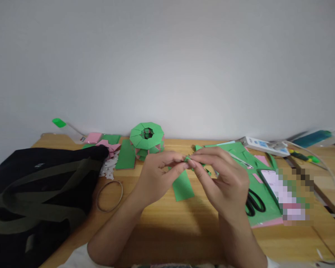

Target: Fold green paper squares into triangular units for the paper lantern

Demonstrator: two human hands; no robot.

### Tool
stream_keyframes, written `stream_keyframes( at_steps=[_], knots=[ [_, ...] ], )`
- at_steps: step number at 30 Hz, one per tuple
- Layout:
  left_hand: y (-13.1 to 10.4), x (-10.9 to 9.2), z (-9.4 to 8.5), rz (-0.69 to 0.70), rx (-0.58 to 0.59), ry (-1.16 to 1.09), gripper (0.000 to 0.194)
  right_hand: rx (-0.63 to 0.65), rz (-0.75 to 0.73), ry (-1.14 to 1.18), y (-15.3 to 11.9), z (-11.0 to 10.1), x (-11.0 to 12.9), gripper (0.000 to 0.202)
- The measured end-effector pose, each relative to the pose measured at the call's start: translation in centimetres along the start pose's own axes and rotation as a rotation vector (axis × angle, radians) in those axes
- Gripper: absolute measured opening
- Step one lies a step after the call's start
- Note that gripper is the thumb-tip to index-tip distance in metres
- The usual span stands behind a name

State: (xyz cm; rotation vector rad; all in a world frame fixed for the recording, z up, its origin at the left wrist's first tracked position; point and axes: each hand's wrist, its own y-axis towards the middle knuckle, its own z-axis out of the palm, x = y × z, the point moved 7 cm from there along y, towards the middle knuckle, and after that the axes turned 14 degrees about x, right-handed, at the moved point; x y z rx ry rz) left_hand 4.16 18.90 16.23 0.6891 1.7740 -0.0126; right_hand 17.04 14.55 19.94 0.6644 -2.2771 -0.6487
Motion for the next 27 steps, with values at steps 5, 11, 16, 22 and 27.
stream_keyframes(
  at_steps=[5,11,16,22,27],
  knots=[
    [-0.2,-0.7,-0.3,0.041,-0.035,0.1,0.013,0.057,-0.019,0.022,0.2,0.2,-0.7,0.011],
    [-0.5,-1.7,-0.7,0.103,-0.07,0.305,0.011,0.105,-0.019,0.022,0.5,0.7,-1.3,0.009],
    [-0.3,-1.4,-0.9,0.111,-0.003,0.279,0.011,0.152,-0.064,-0.03,0.6,1.1,-0.9,0.008],
    [-0.4,-1.4,-0.6,0.133,0.038,0.411,0.013,0.163,-0.067,-0.014,0.3,0.8,-0.7,0.009],
    [-0.5,-2.2,-0.2,0.198,0.042,0.452,0.013,0.174,-0.057,0.043,0.2,0.6,-0.4,0.012]
  ],
)
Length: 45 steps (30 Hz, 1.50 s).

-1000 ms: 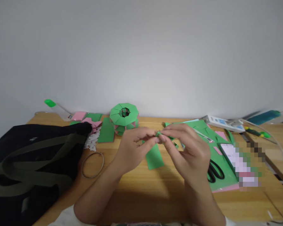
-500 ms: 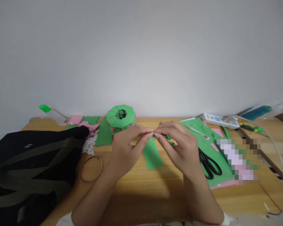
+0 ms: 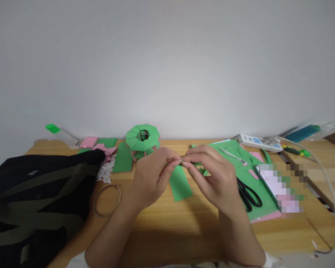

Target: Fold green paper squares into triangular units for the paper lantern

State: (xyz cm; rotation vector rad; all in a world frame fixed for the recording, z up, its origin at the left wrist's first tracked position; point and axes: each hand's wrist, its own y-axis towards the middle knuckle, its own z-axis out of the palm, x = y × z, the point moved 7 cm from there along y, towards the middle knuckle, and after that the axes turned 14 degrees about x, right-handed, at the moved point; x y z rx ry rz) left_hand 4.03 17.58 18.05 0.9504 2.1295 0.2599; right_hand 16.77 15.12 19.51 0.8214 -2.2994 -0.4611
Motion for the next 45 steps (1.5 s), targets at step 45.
stream_keyframes(
  at_steps=[45],
  knots=[
    [-0.8,4.0,-0.7,-0.3,-0.276,-0.493,0.027,0.063,0.703,0.076,-1.1,0.3,-10.3,0.021]
  ],
)
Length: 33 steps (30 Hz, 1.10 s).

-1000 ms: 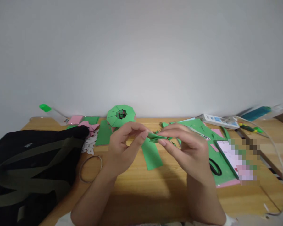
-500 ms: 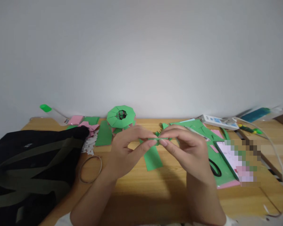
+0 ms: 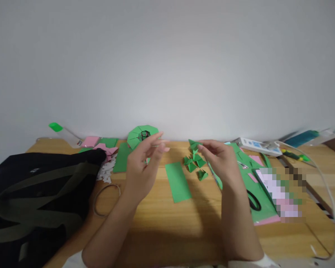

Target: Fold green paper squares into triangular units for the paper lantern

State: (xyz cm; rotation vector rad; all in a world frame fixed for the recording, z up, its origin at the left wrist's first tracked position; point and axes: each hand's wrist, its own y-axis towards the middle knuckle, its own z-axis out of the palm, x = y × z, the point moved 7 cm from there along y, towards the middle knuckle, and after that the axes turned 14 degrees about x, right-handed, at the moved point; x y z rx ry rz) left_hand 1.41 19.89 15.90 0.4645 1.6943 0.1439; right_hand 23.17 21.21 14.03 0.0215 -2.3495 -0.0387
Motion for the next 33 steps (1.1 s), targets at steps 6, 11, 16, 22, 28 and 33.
stream_keyframes(
  at_steps=[6,11,16,22,28,33],
  knots=[
    [-0.8,-1.5,-2.0,0.019,-0.161,-0.026,0.01,0.054,0.229,-0.257,2.8,1.2,-3.8,0.011],
    [-0.3,-1.3,-1.1,0.0,-0.035,0.131,0.013,0.143,0.347,-0.348,3.6,3.7,-5.5,0.016],
    [-0.4,4.4,6.3,-0.153,0.618,0.696,0.026,0.193,0.351,-0.37,4.2,5.1,-6.0,0.031],
    [-5.3,11.4,8.9,-0.209,0.765,0.767,0.074,0.084,0.23,-0.326,3.9,2.2,-4.5,0.02],
    [-6.1,12.0,6.9,-0.219,0.639,0.58,0.042,0.038,0.126,-0.179,1.6,0.5,-4.0,0.026],
    [-4.9,11.5,4.7,-0.309,0.431,0.25,0.025,0.211,-0.022,0.064,-2.3,4.6,-3.7,0.035]
  ],
)
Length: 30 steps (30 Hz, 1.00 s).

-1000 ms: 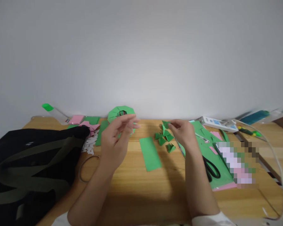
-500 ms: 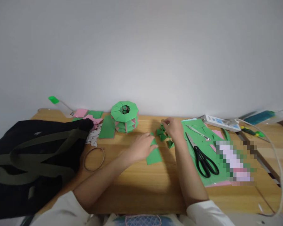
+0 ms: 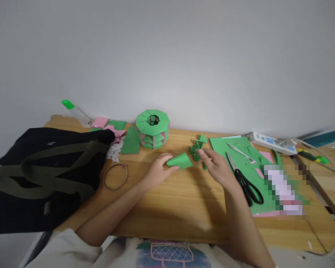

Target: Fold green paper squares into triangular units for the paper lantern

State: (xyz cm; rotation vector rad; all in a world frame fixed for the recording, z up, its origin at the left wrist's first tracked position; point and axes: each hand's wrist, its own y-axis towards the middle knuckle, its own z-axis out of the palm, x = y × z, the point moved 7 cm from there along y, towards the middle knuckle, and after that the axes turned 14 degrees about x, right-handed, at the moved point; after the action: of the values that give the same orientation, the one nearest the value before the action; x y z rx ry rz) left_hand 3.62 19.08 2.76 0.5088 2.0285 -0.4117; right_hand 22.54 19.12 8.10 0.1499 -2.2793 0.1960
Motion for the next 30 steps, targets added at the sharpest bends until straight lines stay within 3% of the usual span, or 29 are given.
stream_keyframes(
  at_steps=[4,7,10,13,16,20,24,27,30],
  knots=[
    [-0.7,-0.2,-0.2,-0.021,0.009,-0.292,0.025,0.084,-0.113,0.201,-1.9,4.6,0.7,0.042],
    [-1.3,-1.1,0.0,-0.029,0.031,-0.431,0.031,0.093,-0.127,0.293,-2.4,6.3,1.4,0.033],
    [-1.8,-2.5,-0.3,-0.025,0.065,-0.497,0.042,0.075,-0.13,0.294,-2.5,5.5,2.6,0.024],
    [-2.2,-3.9,-1.4,-0.024,0.079,-0.55,0.035,0.092,-0.155,0.252,-2.7,3.9,4.3,0.019],
    [-2.5,-4.9,-2.9,-0.025,-0.017,-0.604,0.028,0.06,-0.187,0.258,-3.2,2.6,5.7,0.019],
    [-2.9,-6.7,-4.8,0.062,-0.188,-0.591,0.024,-0.083,-0.27,0.358,-3.9,1.2,6.9,0.008],
    [-3.8,-9.7,-6.7,0.233,-0.331,-0.397,0.018,-0.214,-0.378,0.291,-4.6,-0.7,8.9,0.004],
    [-5.5,-13.4,-8.1,0.51,-0.527,0.02,0.017,-0.294,-0.377,0.278,-5.2,-2.5,10.4,0.012],
    [-7.3,-16.6,-7.3,0.77,-0.699,0.461,0.027,-0.24,-0.39,0.338,-5.1,-3.1,11.9,0.021]
  ],
)
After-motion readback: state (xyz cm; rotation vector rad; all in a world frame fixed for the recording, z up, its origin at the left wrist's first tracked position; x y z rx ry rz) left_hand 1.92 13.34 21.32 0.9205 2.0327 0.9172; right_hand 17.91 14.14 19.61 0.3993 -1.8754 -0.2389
